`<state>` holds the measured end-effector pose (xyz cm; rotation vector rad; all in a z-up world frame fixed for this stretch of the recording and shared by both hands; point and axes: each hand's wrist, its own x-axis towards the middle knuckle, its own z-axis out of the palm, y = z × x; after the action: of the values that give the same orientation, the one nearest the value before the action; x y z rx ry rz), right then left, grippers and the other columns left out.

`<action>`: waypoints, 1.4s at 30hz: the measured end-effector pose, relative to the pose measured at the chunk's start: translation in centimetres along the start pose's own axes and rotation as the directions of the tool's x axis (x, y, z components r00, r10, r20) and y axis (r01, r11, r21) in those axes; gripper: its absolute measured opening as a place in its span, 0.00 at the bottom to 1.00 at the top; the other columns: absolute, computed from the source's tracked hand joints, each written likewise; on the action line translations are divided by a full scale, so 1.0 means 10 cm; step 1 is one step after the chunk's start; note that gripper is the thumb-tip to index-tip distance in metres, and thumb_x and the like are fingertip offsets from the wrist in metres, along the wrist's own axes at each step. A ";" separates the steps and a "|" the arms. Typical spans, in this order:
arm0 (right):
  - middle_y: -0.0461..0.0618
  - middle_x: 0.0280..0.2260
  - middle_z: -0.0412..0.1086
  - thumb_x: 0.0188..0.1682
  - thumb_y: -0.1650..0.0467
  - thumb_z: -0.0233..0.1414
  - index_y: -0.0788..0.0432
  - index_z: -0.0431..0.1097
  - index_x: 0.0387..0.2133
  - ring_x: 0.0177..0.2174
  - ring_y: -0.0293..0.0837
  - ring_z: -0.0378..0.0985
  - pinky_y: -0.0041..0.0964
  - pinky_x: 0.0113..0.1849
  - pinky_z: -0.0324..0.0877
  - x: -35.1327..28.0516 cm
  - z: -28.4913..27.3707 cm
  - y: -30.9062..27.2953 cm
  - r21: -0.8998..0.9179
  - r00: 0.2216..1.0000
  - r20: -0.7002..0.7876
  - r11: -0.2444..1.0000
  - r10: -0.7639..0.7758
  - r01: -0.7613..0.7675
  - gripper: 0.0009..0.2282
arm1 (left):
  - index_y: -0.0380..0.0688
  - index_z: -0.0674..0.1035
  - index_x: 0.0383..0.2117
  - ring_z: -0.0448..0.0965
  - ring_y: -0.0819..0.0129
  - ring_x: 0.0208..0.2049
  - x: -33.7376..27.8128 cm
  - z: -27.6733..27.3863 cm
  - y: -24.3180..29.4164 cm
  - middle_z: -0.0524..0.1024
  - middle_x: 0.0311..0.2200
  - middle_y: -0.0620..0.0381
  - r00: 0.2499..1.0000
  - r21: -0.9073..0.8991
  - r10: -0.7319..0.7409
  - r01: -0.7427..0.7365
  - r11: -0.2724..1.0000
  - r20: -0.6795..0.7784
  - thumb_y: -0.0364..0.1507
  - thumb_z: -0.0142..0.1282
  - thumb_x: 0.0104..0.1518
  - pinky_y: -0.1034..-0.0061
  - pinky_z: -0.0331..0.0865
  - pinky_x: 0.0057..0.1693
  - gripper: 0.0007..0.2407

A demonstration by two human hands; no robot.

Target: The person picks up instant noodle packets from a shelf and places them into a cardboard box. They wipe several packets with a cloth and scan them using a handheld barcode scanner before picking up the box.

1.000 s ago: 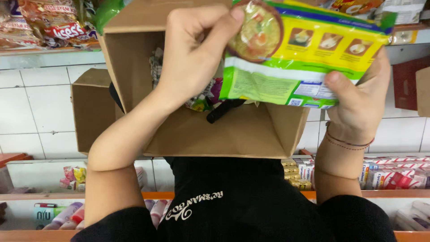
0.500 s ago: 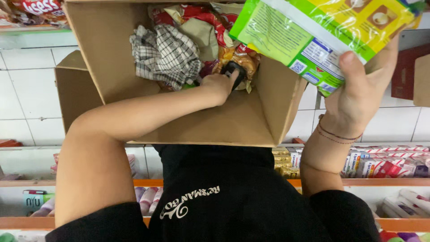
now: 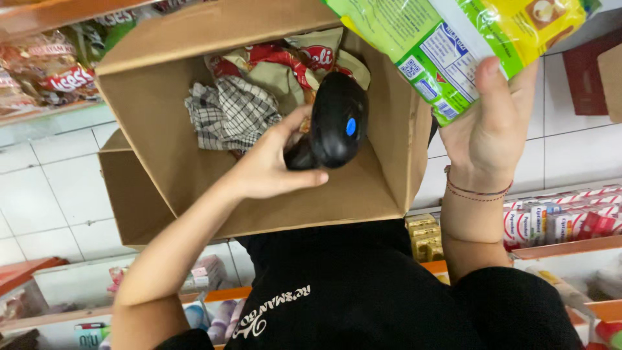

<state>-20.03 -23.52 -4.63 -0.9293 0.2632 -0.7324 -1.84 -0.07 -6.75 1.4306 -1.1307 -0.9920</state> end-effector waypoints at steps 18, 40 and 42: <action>0.54 0.59 0.63 0.65 0.73 0.53 0.63 0.52 0.67 0.58 0.47 0.70 0.44 0.61 0.67 0.07 0.39 0.07 0.017 1.000 0.010 1.000 0.014 -0.014 0.21 | 0.31 0.74 0.41 0.81 0.50 0.35 -0.22 0.52 0.31 0.74 0.34 0.45 0.975 0.316 0.164 -0.110 0.942 -0.148 0.31 0.71 0.47 0.63 0.77 0.41 0.21; 0.57 0.59 0.62 0.63 0.77 0.55 0.63 0.48 0.68 0.56 0.49 0.70 0.46 0.59 0.68 -0.06 -0.05 0.17 -0.099 0.993 -0.084 0.993 -0.077 0.069 0.25 | 0.30 0.76 0.51 0.77 0.51 0.47 0.41 0.43 -1.34 0.74 0.46 0.41 0.997 0.960 0.062 0.021 0.279 -0.040 0.24 0.60 0.49 0.61 0.71 0.50 0.21; 0.57 0.60 0.62 0.62 0.76 0.56 0.63 0.49 0.68 0.57 0.50 0.69 0.46 0.59 0.67 -0.10 -0.03 0.16 -0.103 0.993 -0.080 0.991 -0.090 0.081 0.25 | 0.32 0.78 0.48 0.78 0.53 0.47 0.51 0.37 -1.36 0.74 0.45 0.43 0.990 0.980 0.137 -0.047 0.192 0.021 0.25 0.60 0.48 0.62 0.72 0.50 0.19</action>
<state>-20.22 -22.45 -6.16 -1.0104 0.3390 -0.8451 -2.39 -5.30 -20.81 2.3217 -1.9393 0.0938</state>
